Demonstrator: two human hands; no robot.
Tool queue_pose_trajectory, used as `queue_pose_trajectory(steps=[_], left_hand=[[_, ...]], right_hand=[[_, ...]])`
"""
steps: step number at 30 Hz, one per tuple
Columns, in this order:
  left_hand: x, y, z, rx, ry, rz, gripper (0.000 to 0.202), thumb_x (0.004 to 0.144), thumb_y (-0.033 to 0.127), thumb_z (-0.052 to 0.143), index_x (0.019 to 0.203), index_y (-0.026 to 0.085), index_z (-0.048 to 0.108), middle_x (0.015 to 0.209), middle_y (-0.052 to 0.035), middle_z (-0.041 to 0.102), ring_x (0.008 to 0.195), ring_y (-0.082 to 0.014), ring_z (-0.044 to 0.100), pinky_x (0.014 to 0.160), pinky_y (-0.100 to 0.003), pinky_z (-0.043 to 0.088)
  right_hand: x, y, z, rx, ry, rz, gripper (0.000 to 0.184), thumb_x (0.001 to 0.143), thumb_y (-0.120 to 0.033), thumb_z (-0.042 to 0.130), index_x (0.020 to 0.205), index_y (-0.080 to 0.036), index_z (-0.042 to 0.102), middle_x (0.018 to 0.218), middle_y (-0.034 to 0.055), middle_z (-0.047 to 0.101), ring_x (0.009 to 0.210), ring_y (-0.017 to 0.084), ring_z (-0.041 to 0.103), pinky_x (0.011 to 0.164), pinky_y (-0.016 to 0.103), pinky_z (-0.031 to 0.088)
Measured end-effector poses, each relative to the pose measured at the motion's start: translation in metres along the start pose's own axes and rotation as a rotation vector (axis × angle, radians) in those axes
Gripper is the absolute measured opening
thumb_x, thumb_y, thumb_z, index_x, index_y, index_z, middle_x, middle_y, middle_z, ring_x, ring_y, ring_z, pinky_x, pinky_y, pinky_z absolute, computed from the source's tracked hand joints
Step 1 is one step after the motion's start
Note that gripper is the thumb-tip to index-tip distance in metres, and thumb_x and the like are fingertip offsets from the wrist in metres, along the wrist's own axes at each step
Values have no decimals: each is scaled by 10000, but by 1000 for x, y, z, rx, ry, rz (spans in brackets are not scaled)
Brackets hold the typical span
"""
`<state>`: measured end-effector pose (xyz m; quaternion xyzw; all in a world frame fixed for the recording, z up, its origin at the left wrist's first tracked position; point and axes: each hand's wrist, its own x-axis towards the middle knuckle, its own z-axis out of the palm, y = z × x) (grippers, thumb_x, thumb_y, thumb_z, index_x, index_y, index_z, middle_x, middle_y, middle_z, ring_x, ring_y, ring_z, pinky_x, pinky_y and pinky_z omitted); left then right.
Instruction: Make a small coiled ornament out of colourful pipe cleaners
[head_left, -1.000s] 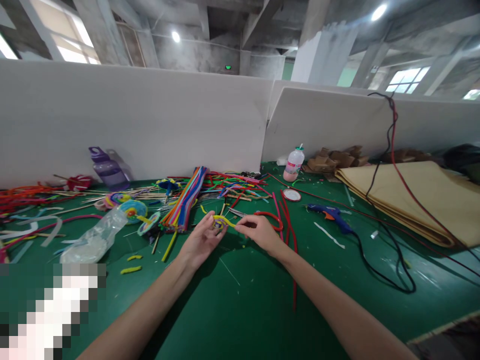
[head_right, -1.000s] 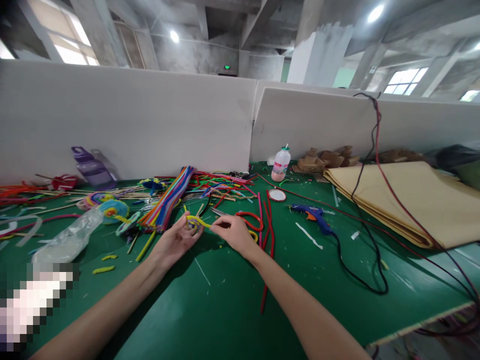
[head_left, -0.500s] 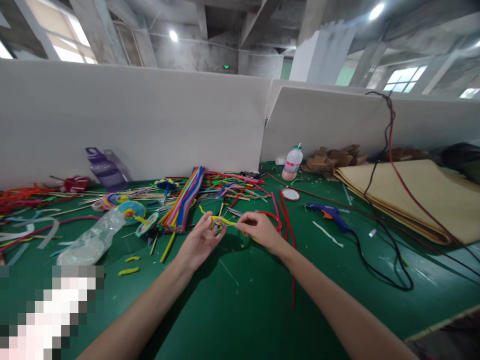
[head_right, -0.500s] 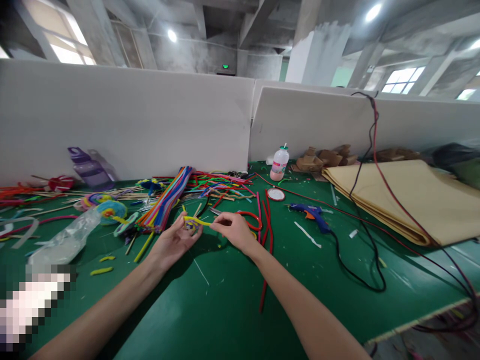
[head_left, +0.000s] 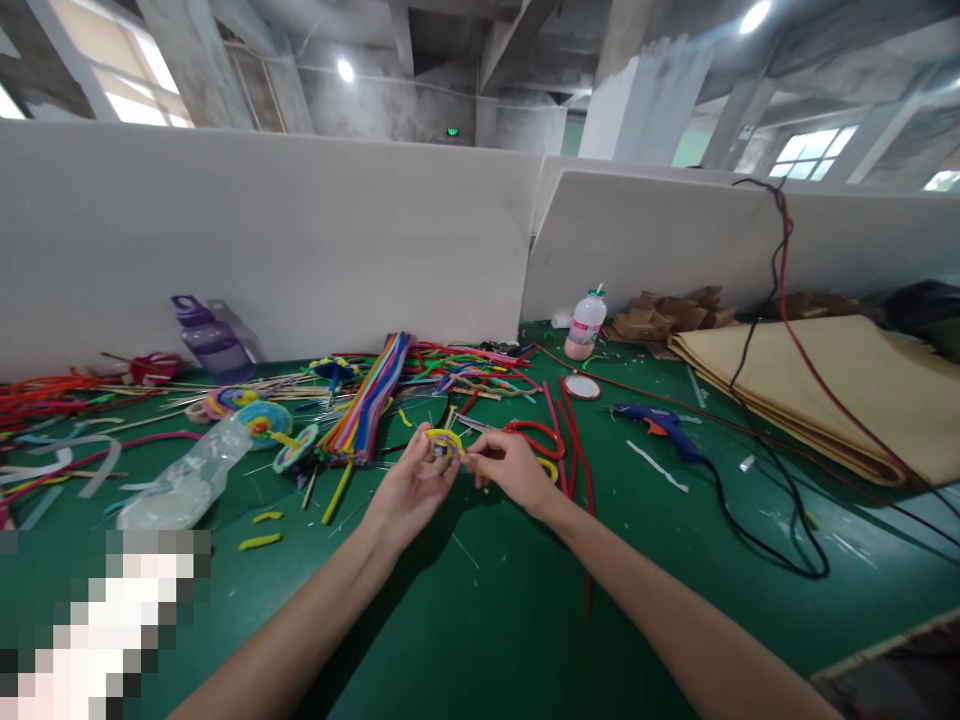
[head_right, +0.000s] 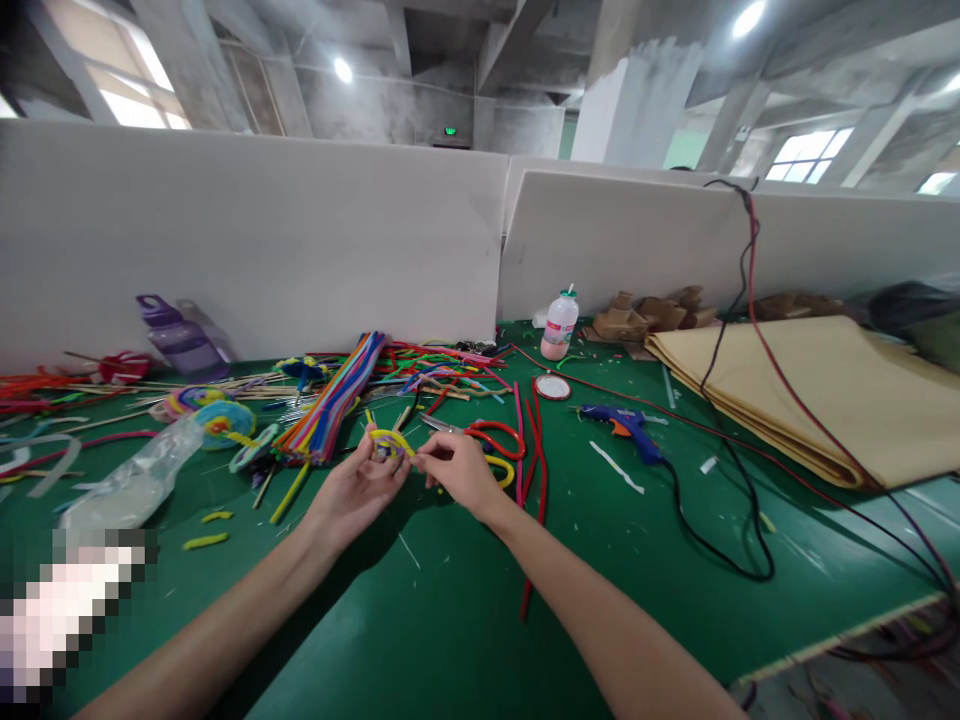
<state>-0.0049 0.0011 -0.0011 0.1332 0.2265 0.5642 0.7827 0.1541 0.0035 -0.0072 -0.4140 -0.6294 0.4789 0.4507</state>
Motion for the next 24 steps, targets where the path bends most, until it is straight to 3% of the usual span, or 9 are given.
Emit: queue_pose_trajectory(steps=[5,10,12,16,20,24], left_hand=[[2,1,1,61,82,42,145,793,145,572,909,227,603,791,3,647,737,-125,627,783,-324,470],[1,-5,1,59,85,47,113,760,141,609,846,214,601,784,3,658,753,-144,632,775,-341,475],[1,-8,1,61,79,42,101,748,135,620,818,205,599,785,2,666,748,-145,633,779,-348,477],[1,-9,-1,111,13,30,109,715,142,657,792,205,612,792,6,680,759,-146,634,801,-357,471],[4,1,-4,376,-87,72,119,669,116,692,764,177,655,838,-17,693,831,-146,626,846,-295,437],[6,12,-5,740,-90,155,110,623,128,727,728,141,698,767,-47,702,734,-135,615,732,-214,431]], right_hand=[[-2,-3,4,-77,-31,1,153,713,-299,615,687,-149,603,615,5,593,576,126,567,549,231,436],[-2,-8,5,-19,47,-86,191,709,-297,632,836,-157,609,814,37,642,740,148,598,699,267,472],[-3,-11,6,-15,87,-117,181,710,-300,633,824,-161,616,809,32,636,725,141,590,677,256,470],[-3,-15,3,58,41,-84,158,735,-316,609,765,-162,626,659,-2,591,558,104,531,520,219,428],[0,-17,-11,127,-49,49,178,732,-329,612,739,-152,627,557,-22,553,466,73,471,443,194,362],[2,-18,-28,150,-190,195,206,709,-340,633,710,-135,611,512,-31,540,410,57,469,379,169,293]])
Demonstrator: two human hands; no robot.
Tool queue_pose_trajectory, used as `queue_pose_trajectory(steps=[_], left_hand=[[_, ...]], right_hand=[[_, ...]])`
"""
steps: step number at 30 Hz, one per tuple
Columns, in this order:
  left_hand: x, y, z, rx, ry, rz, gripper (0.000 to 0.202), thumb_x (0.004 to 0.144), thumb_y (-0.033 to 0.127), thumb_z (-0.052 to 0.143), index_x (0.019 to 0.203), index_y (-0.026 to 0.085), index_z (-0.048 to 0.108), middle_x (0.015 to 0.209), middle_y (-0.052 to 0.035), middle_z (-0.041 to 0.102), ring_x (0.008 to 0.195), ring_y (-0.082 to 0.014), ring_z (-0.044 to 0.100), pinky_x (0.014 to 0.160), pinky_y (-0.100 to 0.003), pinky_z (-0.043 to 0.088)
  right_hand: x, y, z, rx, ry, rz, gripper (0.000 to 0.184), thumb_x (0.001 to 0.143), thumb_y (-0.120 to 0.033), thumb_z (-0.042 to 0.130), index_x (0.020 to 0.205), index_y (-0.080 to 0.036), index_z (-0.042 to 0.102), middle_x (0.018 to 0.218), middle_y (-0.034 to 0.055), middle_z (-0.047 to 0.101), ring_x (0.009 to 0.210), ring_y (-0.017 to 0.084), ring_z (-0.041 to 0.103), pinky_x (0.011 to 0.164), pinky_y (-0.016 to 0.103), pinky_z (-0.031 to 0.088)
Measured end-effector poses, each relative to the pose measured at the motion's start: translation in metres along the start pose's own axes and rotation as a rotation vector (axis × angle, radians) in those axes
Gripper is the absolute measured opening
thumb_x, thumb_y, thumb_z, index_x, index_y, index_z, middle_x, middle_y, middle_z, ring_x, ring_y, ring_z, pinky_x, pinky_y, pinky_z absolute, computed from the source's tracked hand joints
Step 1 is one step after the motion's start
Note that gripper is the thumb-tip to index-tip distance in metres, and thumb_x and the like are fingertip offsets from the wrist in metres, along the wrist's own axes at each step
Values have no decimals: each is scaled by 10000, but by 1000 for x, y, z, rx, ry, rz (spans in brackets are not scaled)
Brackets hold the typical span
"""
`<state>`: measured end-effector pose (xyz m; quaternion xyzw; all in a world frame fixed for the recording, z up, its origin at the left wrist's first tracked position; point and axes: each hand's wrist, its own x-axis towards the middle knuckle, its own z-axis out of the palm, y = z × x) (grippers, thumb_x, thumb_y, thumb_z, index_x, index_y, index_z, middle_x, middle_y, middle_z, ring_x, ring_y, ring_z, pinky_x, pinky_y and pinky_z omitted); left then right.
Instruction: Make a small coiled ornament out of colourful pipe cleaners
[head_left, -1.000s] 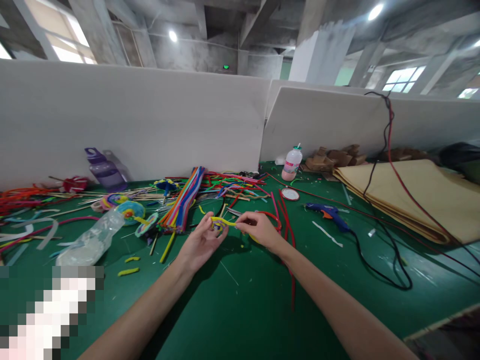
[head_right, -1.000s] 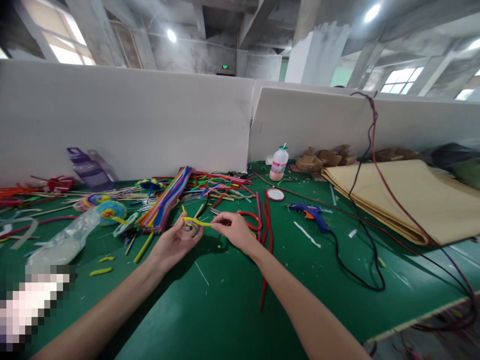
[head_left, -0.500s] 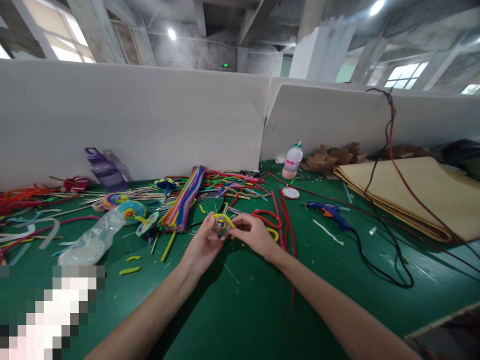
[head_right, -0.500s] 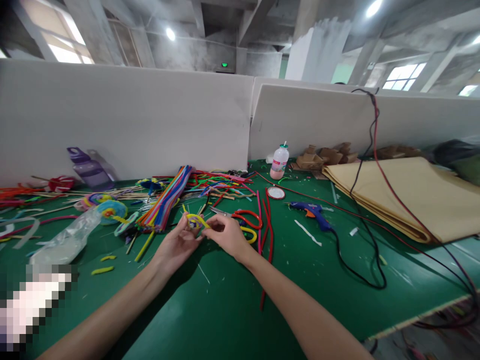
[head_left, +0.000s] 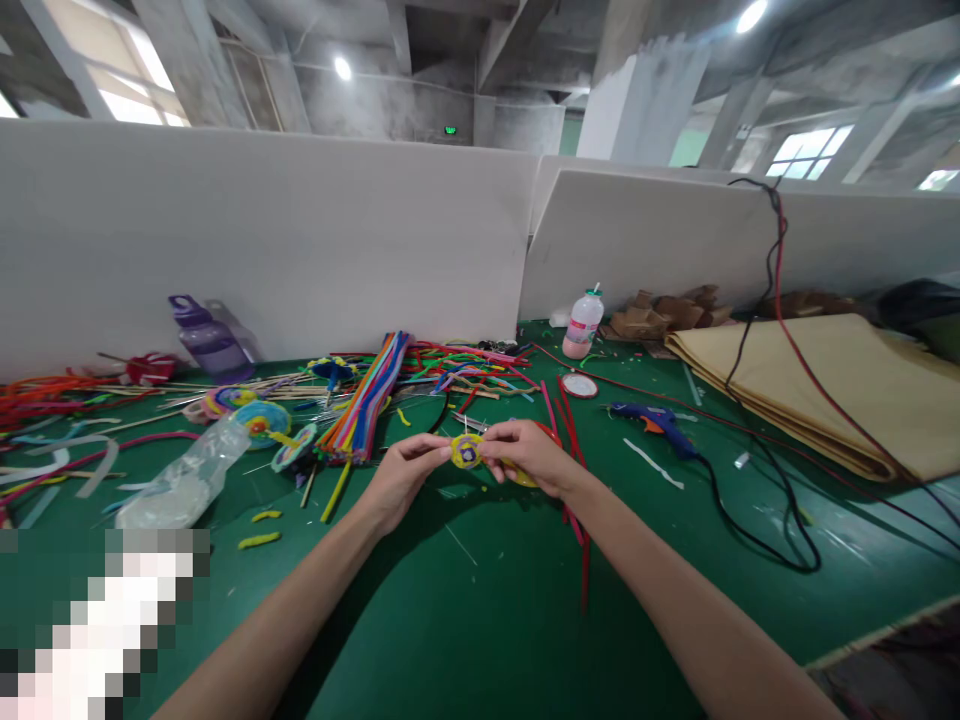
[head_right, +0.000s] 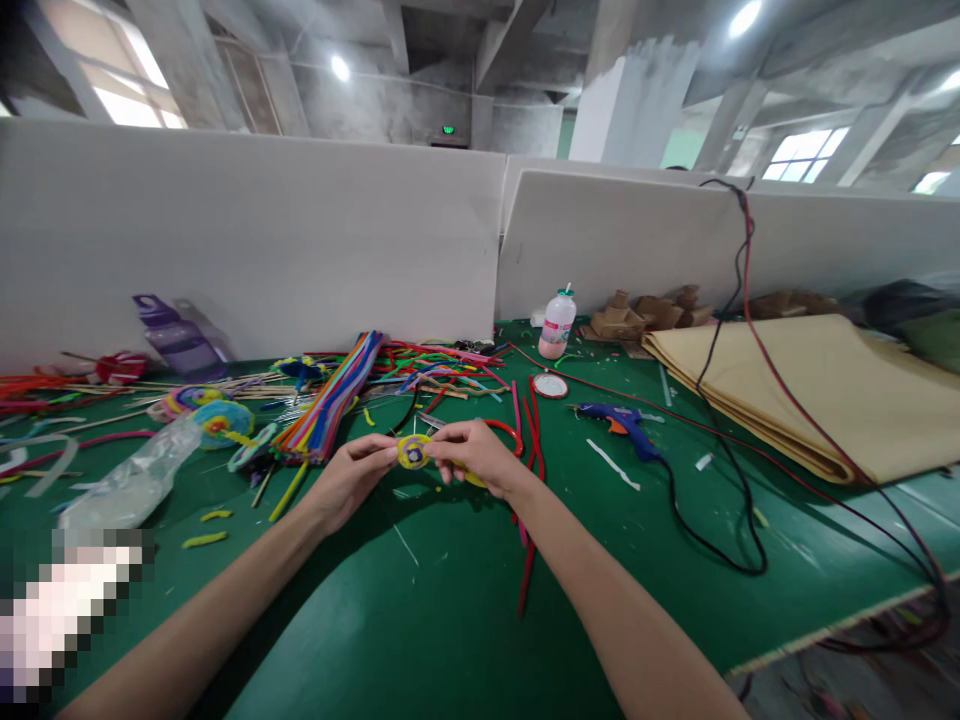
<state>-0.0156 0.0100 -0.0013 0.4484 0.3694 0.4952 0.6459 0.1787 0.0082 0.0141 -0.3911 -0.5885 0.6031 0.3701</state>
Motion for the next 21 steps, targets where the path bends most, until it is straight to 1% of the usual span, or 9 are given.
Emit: queue_pose_trajectory(steps=[3,6,9,12,14,16,19,21], left_hand=[[0,3,-3,123,-20,14,93,622,145,727,713,135,710,762,-65,704,717,-146,610,700,-208,426],[0,2,-4,125,-49,-7,89,606,130,730,693,138,715,747,-71,704,705,-160,614,682,-207,428],[1,0,-5,141,-88,-23,77,596,113,729,658,157,715,694,-53,697,672,-161,609,661,-210,432],[0,-3,-4,147,-85,-24,47,602,128,731,641,147,713,679,-55,694,661,-150,605,660,-202,431],[0,-4,-3,113,-59,-31,38,615,147,729,646,136,709,682,-54,691,659,-136,602,661,-190,432],[0,-6,-2,40,-34,-49,46,623,155,729,651,129,703,684,-51,686,667,-129,606,679,-189,441],[0,-7,-1,-115,3,-83,64,617,147,737,646,113,692,714,-69,689,704,-141,624,738,-212,457],[0,-7,-1,-208,18,-90,72,613,141,741,639,108,682,757,-84,693,744,-155,633,777,-238,464]], right_hand=[[-2,-1,-6,-7,-29,26,209,705,-332,640,712,-124,614,500,-34,545,371,36,436,362,158,272],[-3,-1,-6,-19,-41,47,206,702,-326,641,719,-122,619,495,-34,551,360,30,422,354,155,265],[-2,0,-4,-25,-40,72,211,690,-328,651,724,-123,616,484,-40,536,366,35,434,357,155,281],[0,1,-2,-10,-24,55,239,687,-348,654,772,-130,607,508,-42,530,392,47,463,362,157,296],[0,0,-2,-17,22,9,280,689,-363,653,856,-144,600,532,-41,537,399,54,466,359,160,288],[1,-2,-4,-71,89,-48,289,697,-373,645,878,-153,603,520,-46,519,390,50,430,362,166,275],[-1,-6,-8,-186,174,-116,244,706,-384,630,765,-146,625,497,-47,474,399,41,361,378,175,264],[-2,-8,-10,-210,190,-128,251,710,-392,620,739,-142,628,512,-41,468,412,41,342,386,179,257]])
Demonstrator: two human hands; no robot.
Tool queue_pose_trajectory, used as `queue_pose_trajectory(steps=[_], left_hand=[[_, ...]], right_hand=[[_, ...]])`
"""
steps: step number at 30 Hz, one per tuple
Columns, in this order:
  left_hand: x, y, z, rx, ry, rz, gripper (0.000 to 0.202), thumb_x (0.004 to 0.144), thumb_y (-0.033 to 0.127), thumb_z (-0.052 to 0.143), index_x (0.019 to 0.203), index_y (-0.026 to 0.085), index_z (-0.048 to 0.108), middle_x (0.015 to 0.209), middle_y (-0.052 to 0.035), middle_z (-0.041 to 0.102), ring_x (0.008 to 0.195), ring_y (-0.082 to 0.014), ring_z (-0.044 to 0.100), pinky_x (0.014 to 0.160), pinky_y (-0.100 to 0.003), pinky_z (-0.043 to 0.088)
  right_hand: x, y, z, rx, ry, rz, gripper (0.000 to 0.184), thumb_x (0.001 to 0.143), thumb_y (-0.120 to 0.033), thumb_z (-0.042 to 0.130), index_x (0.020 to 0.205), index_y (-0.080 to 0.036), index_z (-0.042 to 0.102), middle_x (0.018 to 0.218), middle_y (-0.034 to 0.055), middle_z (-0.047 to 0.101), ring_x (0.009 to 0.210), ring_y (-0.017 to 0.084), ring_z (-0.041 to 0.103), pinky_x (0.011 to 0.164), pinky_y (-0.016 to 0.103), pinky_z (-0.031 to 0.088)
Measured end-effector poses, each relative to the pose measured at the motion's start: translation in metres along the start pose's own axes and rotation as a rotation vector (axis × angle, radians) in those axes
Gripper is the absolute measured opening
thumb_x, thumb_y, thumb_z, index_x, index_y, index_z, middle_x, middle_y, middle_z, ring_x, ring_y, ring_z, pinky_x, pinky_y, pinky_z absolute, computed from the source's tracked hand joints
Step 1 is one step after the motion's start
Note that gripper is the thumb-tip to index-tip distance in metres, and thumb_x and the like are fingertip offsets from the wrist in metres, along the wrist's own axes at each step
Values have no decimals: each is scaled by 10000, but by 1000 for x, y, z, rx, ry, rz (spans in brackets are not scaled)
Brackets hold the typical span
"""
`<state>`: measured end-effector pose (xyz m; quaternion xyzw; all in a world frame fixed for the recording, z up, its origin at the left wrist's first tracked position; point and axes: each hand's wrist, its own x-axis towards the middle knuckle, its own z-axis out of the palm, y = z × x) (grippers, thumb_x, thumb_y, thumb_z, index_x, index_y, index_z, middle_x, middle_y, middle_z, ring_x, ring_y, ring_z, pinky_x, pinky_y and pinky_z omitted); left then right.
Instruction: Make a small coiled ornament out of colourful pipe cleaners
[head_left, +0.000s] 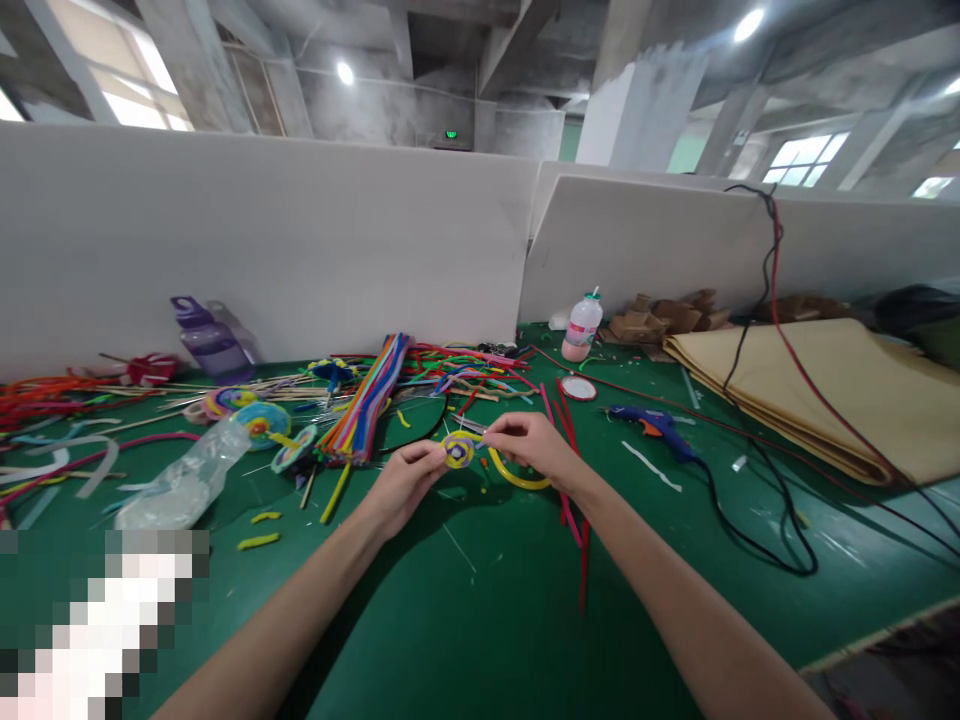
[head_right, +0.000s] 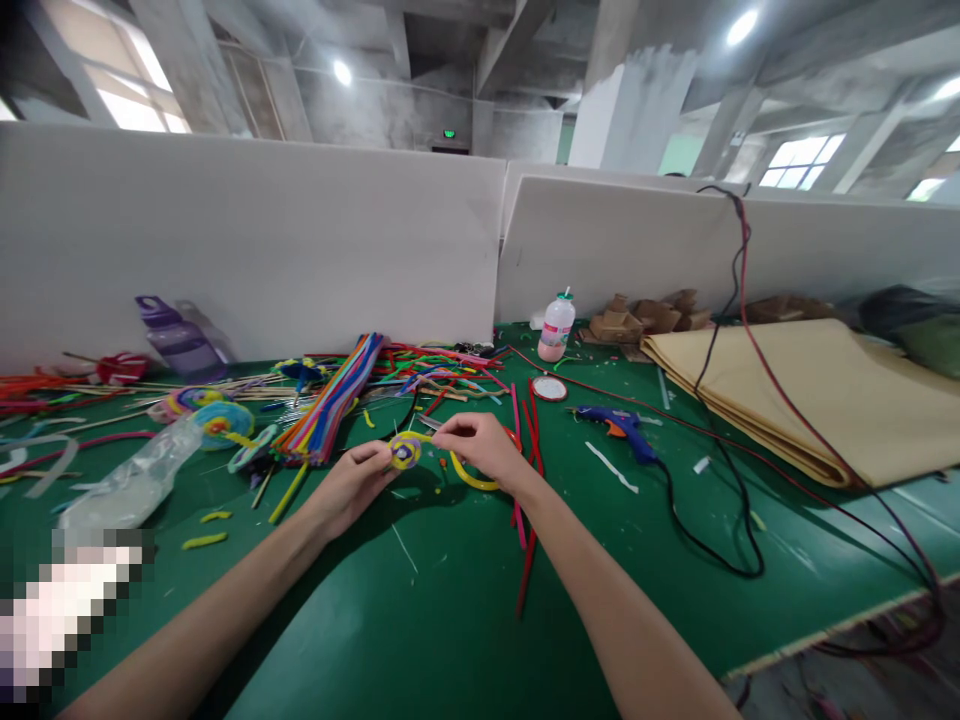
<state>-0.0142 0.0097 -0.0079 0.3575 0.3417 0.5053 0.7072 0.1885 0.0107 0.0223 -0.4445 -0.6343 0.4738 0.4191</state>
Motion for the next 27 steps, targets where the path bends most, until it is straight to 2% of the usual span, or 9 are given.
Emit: queue_pose_trajectory(steps=[9,12,17,22,25,27], left_hand=[[4,1,-8,-283,4,34,61,675,140,697,722,149,658,822,-31,701,787,-130,637,852,-306,465],[6,1,-10,-304,11,43,62,683,139,691,732,151,654,824,-29,702,794,-130,636,845,-308,469],[5,1,-7,-242,17,56,35,685,132,685,699,143,655,804,-33,698,779,-126,631,843,-288,464],[5,-2,-5,-220,57,96,50,671,151,703,694,133,662,795,-23,689,778,-118,614,831,-277,464],[5,-5,-3,-219,83,128,65,680,164,702,723,133,666,811,-18,682,790,-107,600,818,-264,464],[4,-6,-2,-223,91,139,80,676,176,708,727,130,667,804,-17,679,789,-108,597,806,-257,466]], right_hand=[[0,6,8,177,-71,113,251,675,-389,652,727,-147,611,538,-50,445,444,42,332,405,181,218],[-2,3,13,210,-95,94,239,686,-371,650,716,-139,602,519,-54,436,446,38,332,421,178,231],[-3,-2,17,257,-88,75,286,771,-439,541,739,-156,561,640,-11,553,435,37,370,399,175,231],[-4,1,23,44,33,-45,243,747,-378,583,673,-147,595,548,-22,532,407,43,367,402,188,269],[-7,3,35,38,139,-71,243,752,-374,574,652,-152,574,532,-24,534,405,55,410,409,190,312],[-9,3,43,76,159,-53,233,744,-372,582,659,-156,562,544,-20,549,426,74,466,418,194,346]])
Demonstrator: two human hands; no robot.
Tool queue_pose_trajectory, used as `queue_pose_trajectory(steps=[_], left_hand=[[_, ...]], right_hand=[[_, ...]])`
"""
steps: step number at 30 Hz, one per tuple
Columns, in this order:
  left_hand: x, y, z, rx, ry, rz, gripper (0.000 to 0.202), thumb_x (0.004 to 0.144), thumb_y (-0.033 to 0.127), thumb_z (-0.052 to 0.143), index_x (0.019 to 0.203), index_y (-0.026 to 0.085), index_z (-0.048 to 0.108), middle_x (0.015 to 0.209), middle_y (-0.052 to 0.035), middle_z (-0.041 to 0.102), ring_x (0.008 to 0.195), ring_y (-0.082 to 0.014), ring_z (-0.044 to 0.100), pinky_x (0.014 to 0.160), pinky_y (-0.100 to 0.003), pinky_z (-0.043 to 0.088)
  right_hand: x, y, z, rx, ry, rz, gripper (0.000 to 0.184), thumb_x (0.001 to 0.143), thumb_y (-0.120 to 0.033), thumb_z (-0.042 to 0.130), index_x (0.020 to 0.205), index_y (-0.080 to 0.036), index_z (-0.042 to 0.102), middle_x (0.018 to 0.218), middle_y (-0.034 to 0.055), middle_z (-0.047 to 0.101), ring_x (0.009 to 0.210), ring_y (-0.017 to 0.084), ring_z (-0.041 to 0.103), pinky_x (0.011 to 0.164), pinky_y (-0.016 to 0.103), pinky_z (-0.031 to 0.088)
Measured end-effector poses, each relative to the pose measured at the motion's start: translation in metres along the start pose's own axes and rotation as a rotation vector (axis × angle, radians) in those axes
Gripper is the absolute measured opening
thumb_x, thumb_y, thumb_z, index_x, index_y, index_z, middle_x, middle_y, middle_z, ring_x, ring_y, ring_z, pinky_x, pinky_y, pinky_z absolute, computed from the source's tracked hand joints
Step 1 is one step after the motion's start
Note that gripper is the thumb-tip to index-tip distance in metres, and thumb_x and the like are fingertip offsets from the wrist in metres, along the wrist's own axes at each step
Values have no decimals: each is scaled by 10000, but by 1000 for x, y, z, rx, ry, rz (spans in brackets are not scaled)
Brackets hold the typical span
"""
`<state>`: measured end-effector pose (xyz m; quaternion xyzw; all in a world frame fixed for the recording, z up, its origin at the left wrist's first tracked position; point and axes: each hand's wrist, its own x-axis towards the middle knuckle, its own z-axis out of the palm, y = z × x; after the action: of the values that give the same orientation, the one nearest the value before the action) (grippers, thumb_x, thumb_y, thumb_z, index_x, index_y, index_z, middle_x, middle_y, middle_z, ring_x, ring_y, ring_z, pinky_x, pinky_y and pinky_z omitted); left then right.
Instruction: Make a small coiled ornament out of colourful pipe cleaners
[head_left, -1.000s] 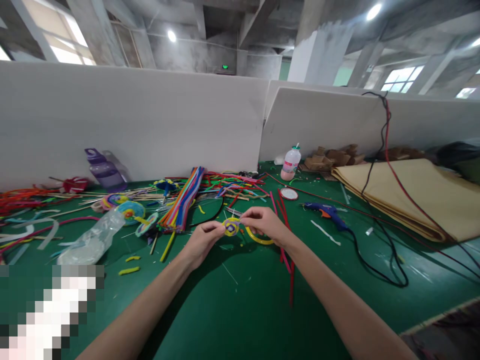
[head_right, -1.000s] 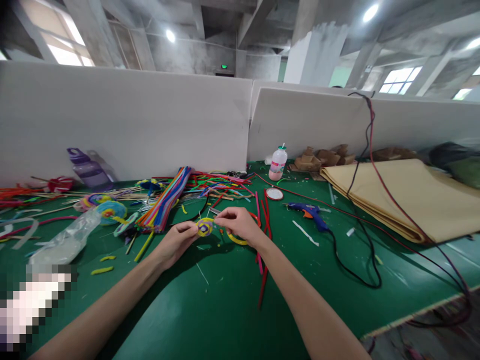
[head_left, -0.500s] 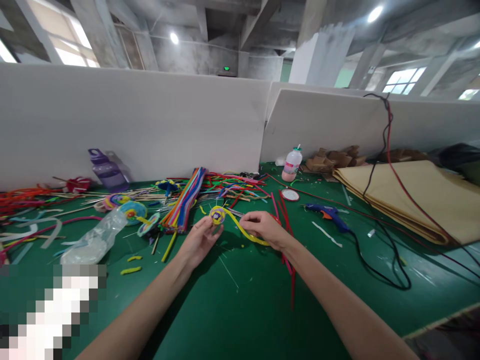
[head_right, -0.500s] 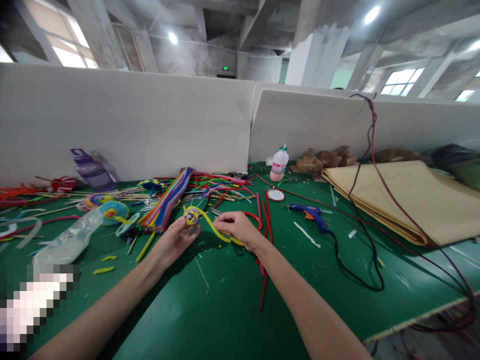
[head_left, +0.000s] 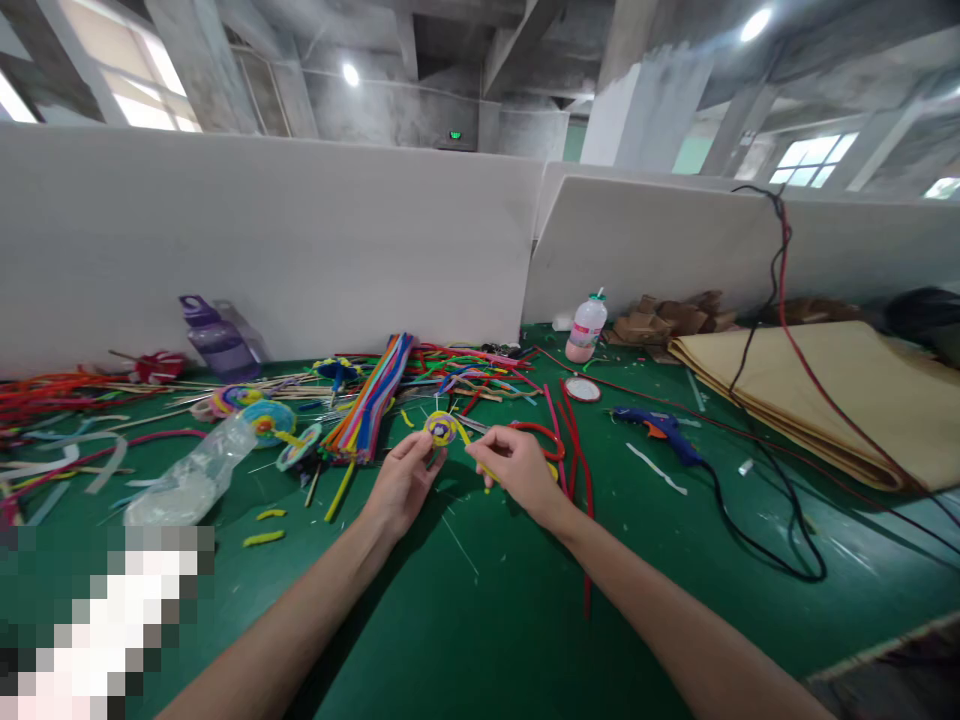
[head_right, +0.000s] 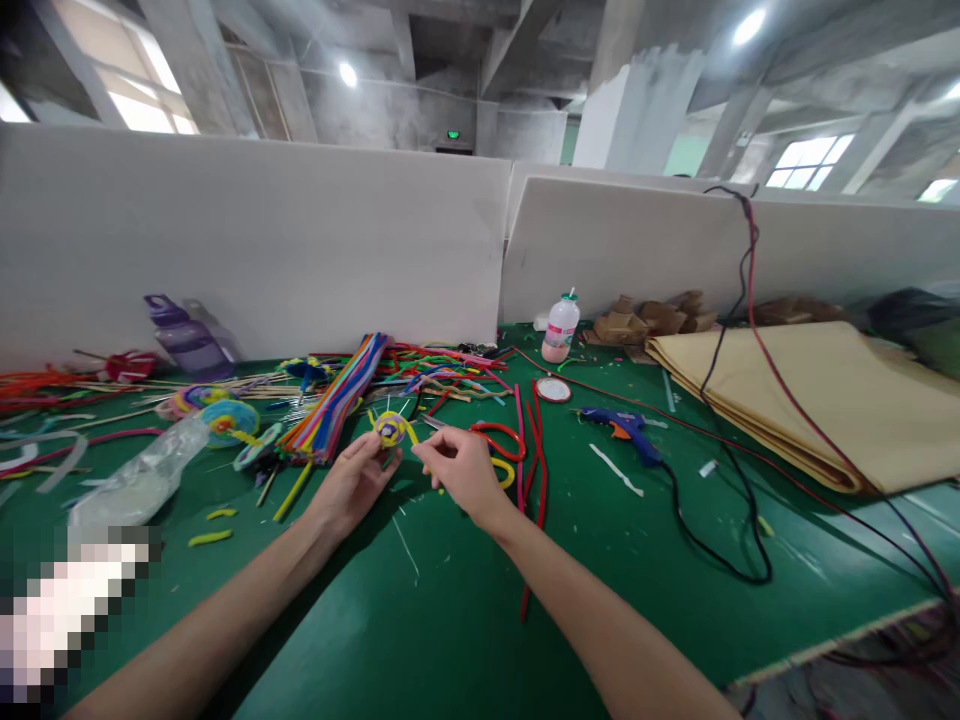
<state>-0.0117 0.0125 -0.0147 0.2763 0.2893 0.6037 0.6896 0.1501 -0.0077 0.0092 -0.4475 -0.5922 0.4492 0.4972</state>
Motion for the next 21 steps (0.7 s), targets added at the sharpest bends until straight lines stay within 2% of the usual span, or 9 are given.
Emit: queue_pose_trajectory(steps=[5,11,14,18,21], left_hand=[[-2,-4,2,-51,25,-28,94,670,170,712,745,138,665,762,-4,681,732,-99,604,763,-243,479],[-1,-6,0,-140,14,-132,99,685,168,693,778,159,660,802,-8,694,765,-124,626,798,-286,487],[-3,-6,2,-118,-14,-164,123,695,166,685,815,158,660,817,-10,697,787,-128,629,802,-280,485],[-7,-6,6,-57,-83,-179,176,682,161,698,853,162,658,854,-11,697,791,-126,628,717,-238,492],[-8,-6,7,-17,-100,-190,179,688,169,695,862,157,655,850,-21,694,773,-125,627,686,-225,487]], right_hand=[[-3,3,11,152,-36,55,216,713,-360,622,697,-145,601,566,-15,571,466,88,511,472,213,381],[2,13,8,381,-118,207,240,667,-356,681,679,-122,629,566,-8,561,492,63,478,492,199,337],[4,18,8,488,-152,244,230,630,-327,719,688,-119,640,592,-2,563,541,73,505,532,205,363],[3,19,10,521,-137,209,214,593,-283,746,708,-132,649,691,8,586,631,103,542,613,245,441],[3,19,10,464,-123,147,196,612,-285,731,709,-131,660,690,16,599,642,118,551,599,255,458]])
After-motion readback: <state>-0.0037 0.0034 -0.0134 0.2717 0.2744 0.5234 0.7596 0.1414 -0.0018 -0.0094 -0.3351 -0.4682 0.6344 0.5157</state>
